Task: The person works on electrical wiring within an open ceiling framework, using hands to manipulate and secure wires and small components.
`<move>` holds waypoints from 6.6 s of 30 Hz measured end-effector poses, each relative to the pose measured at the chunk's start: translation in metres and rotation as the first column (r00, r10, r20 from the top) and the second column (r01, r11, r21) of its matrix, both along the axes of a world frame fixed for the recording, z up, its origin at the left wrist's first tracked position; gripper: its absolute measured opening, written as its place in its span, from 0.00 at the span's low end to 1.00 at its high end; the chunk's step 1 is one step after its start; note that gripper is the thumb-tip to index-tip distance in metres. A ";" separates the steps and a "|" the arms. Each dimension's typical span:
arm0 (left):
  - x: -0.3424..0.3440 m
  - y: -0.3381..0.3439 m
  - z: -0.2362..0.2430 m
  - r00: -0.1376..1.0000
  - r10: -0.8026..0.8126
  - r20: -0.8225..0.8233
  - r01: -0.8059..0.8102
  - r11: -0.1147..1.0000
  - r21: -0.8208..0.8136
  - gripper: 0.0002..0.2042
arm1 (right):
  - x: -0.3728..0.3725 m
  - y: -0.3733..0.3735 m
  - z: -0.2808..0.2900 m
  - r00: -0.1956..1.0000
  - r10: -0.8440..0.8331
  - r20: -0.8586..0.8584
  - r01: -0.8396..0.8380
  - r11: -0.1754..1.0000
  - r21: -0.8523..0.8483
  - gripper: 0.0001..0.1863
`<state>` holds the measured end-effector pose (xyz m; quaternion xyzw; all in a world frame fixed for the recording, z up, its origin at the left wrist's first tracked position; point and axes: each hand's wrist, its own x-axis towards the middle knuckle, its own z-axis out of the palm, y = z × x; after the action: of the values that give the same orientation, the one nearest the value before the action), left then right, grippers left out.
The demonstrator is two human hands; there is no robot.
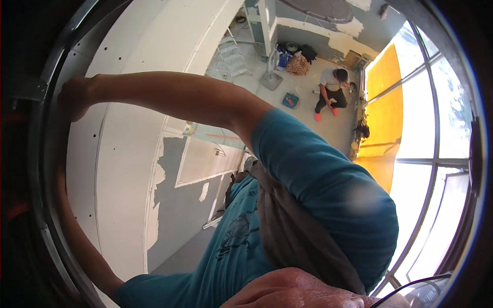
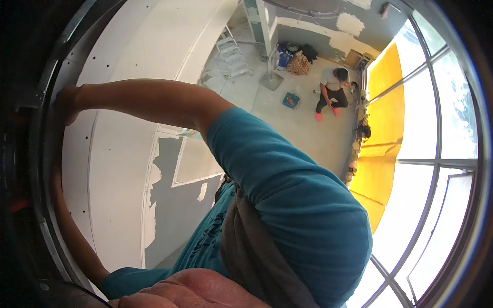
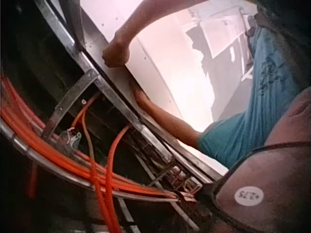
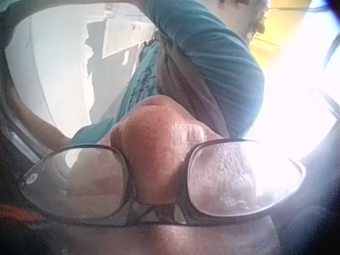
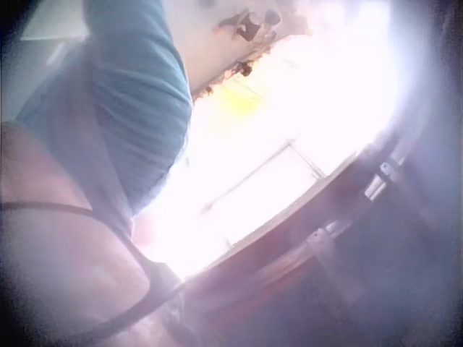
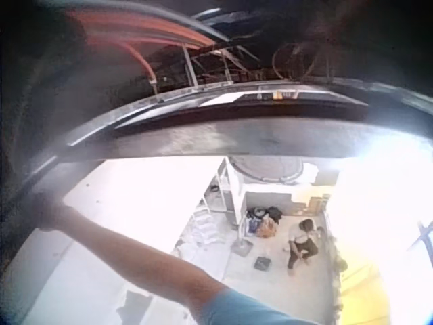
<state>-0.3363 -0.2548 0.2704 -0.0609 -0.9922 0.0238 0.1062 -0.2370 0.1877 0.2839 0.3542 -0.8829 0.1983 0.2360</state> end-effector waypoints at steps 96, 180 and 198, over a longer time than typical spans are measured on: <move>0.251 0.172 0.045 0.757 -0.388 -0.526 0.489 0.870 0.063 0.23 | 0.037 -0.064 0.014 0.921 0.184 -0.342 -0.263 0.944 -0.201 0.19; 0.097 0.097 0.200 0.889 -0.282 -0.360 0.424 0.802 0.420 0.19 | -0.076 -0.143 0.179 0.887 0.241 -0.394 -0.248 0.968 0.035 0.12; 0.078 0.129 0.218 0.879 -0.144 -0.454 0.476 0.243 0.845 0.17 | -0.144 -0.188 0.200 0.608 0.587 -0.534 -0.794 0.438 -0.423 0.12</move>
<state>-0.2581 -0.1260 0.4888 -0.1804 -0.7557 -0.5715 0.2640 -0.3807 -0.0007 0.4838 0.6137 -0.4865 0.5001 0.3696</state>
